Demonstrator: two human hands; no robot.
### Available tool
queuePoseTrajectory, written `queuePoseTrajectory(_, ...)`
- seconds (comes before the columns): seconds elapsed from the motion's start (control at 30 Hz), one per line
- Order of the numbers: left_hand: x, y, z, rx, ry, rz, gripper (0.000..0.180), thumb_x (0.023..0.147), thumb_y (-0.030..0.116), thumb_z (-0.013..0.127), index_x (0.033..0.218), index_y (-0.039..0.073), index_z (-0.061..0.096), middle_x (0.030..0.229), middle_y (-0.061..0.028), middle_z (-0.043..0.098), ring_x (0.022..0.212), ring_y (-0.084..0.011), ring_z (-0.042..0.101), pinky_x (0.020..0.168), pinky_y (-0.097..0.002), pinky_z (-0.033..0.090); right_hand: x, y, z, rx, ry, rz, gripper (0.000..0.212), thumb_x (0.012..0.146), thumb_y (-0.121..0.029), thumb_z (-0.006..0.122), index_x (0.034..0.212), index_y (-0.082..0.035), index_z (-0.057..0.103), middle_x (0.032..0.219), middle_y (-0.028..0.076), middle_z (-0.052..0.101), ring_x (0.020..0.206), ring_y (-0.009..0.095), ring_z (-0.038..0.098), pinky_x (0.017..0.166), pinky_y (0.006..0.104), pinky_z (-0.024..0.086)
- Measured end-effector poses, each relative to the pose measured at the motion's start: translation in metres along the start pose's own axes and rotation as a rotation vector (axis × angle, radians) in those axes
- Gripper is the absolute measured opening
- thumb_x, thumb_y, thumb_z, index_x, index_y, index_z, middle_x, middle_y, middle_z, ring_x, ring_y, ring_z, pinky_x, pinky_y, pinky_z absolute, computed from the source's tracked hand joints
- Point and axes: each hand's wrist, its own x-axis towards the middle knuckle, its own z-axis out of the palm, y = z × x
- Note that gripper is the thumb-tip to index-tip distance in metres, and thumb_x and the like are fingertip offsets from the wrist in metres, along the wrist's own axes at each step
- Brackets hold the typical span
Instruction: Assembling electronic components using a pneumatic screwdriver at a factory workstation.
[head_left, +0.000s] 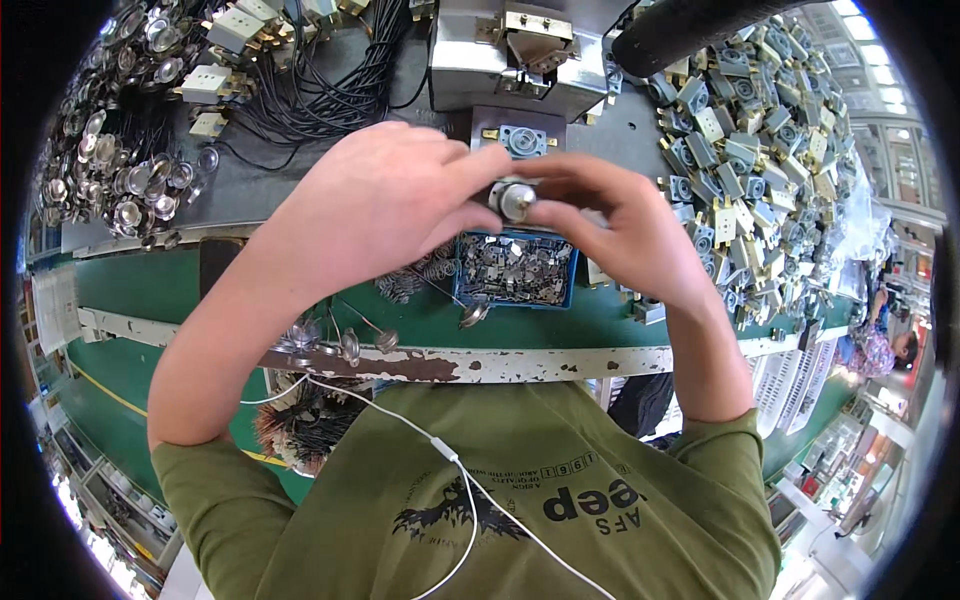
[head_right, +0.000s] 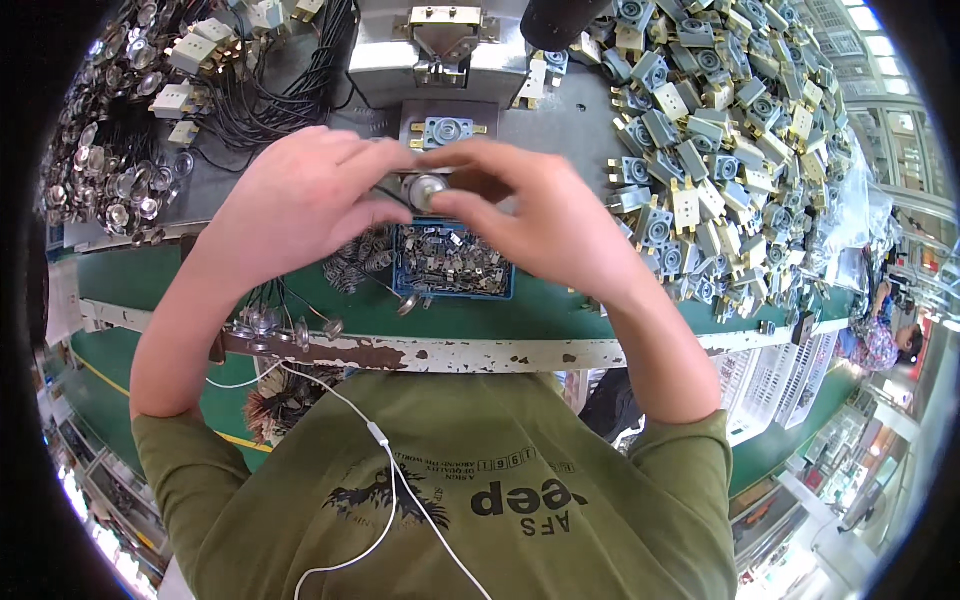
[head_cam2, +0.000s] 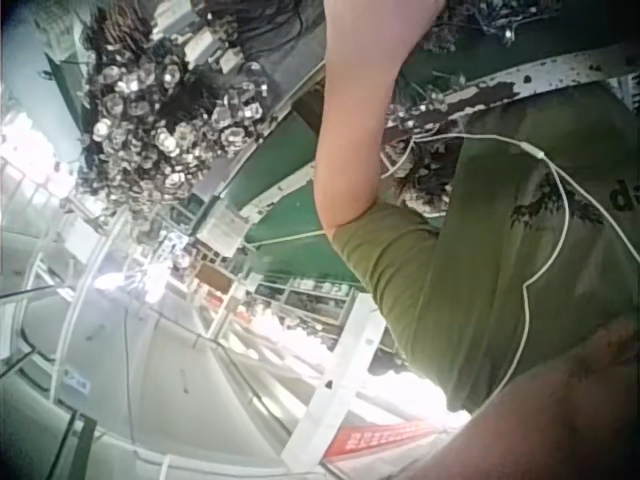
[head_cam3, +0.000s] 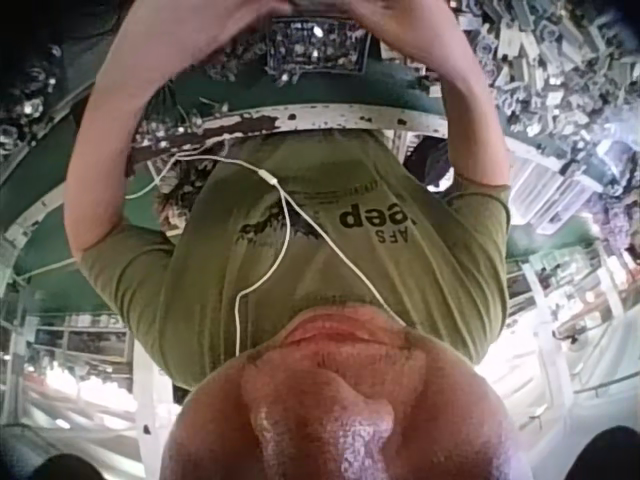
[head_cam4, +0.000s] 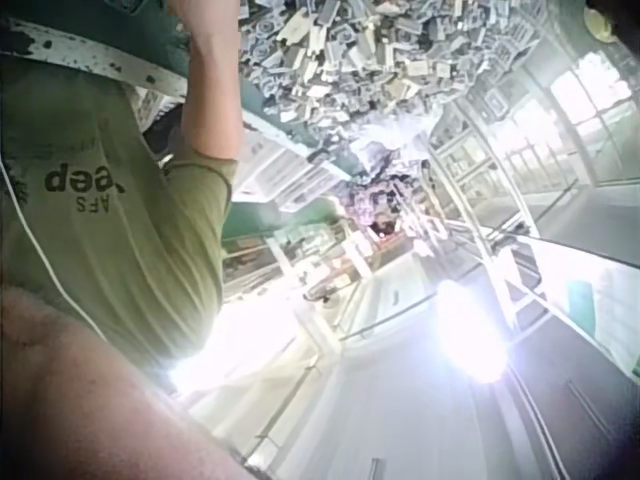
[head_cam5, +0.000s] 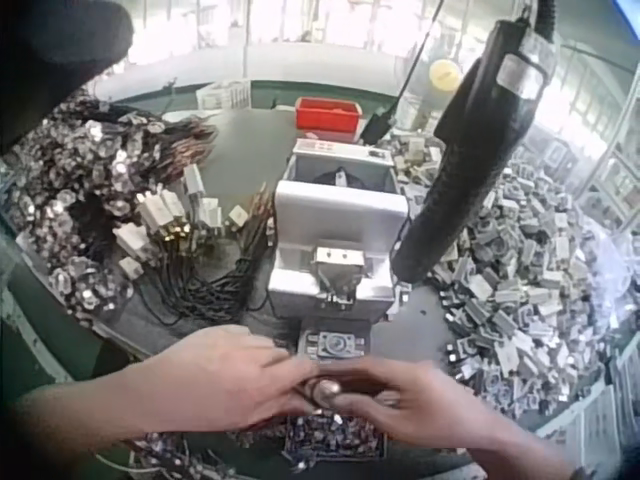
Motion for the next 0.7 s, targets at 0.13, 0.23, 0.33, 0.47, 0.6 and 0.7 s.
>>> queuePoseTrajectory(0.13, 0.001, -0.008, -0.002, -0.089, -0.005, 0.030, 0.041, 0.091, 0.031, 0.073, 0.129, 0.019, 0.064, 0.077, -0.0062, 0.063, 0.076, -0.0289, 0.067, 0.071, -0.0413, 0.053, -0.012, -0.002, -0.020, -0.001, 0.475, -0.196, 0.040, 0.102, -0.003, 0.062, 0.141, 0.001, 0.058, 0.119, 0.013, 0.073, 0.093, 0.011, 0.067, 0.080, 0.0245, 0.053)
queuePoseTrajectory(0.23, 0.015, -0.014, -0.003, -0.201, 0.043, -0.104, 0.034, 0.093, 0.029, 0.071, 0.124, 0.016, 0.065, 0.083, -0.0078, 0.070, 0.081, -0.0307, 0.069, 0.071, -0.0434, 0.054, -0.006, -0.007, -0.034, -0.016, 0.583, -0.313, 0.040, 0.104, -0.006, 0.059, 0.143, 0.004, 0.054, 0.121, 0.017, 0.071, 0.093, 0.013, 0.067, 0.081, 0.0257, 0.054)
queuePoseTrajectory(0.33, 0.031, -0.023, 0.014, -0.261, 0.021, -0.225, 0.026, 0.096, 0.029, 0.067, 0.119, 0.016, 0.068, 0.092, -0.0082, 0.075, 0.089, -0.0316, 0.071, 0.074, -0.0441, 0.055, 0.003, -0.009, -0.058, 0.101, 0.705, -0.749, 0.047, 0.107, -0.009, 0.052, 0.149, 0.009, 0.042, 0.131, 0.026, 0.066, 0.101, 0.024, 0.070, 0.084, 0.0340, 0.057)
queuePoseTrajectory(0.47, 0.036, -0.025, 0.021, -0.270, -0.167, -0.331, 0.030, 0.096, 0.033, 0.065, 0.122, 0.018, 0.067, 0.090, -0.0092, 0.075, 0.088, -0.0333, 0.072, 0.074, -0.0454, 0.056, 0.027, -0.052, -0.075, -0.048, 0.975, -0.903, 0.060, 0.101, -0.015, 0.064, 0.151, 0.006, 0.038, 0.132, 0.026, 0.063, 0.114, 0.033, 0.067, 0.096, 0.0424, 0.056)
queuePoseTrajectory(0.6, 0.032, -0.028, 0.029, -0.102, -0.078, -0.223, 0.031, 0.096, 0.034, 0.066, 0.122, 0.017, 0.067, 0.088, -0.0098, 0.074, 0.085, -0.0327, 0.072, 0.071, -0.0452, 0.057, 0.071, -0.062, -0.064, 0.063, 0.988, -0.892, 0.056, 0.098, -0.026, 0.071, 0.142, 0.003, 0.050, 0.118, 0.021, 0.068, 0.104, 0.024, 0.069, 0.088, 0.0328, 0.057)
queuePoseTrajectory(0.7, 0.029, -0.022, 0.032, -0.048, -0.051, -0.214, 0.031, 0.096, 0.035, 0.067, 0.121, 0.016, 0.066, 0.084, -0.0101, 0.073, 0.083, -0.0320, 0.072, 0.069, -0.0448, 0.056, 0.069, -0.093, -0.059, 0.008, 0.838, -0.372, 0.038, 0.090, -0.028, 0.082, 0.110, 0.001, 0.065, 0.090, 0.011, 0.072, 0.079, 0.016, 0.071, 0.071, 0.0313, 0.057)
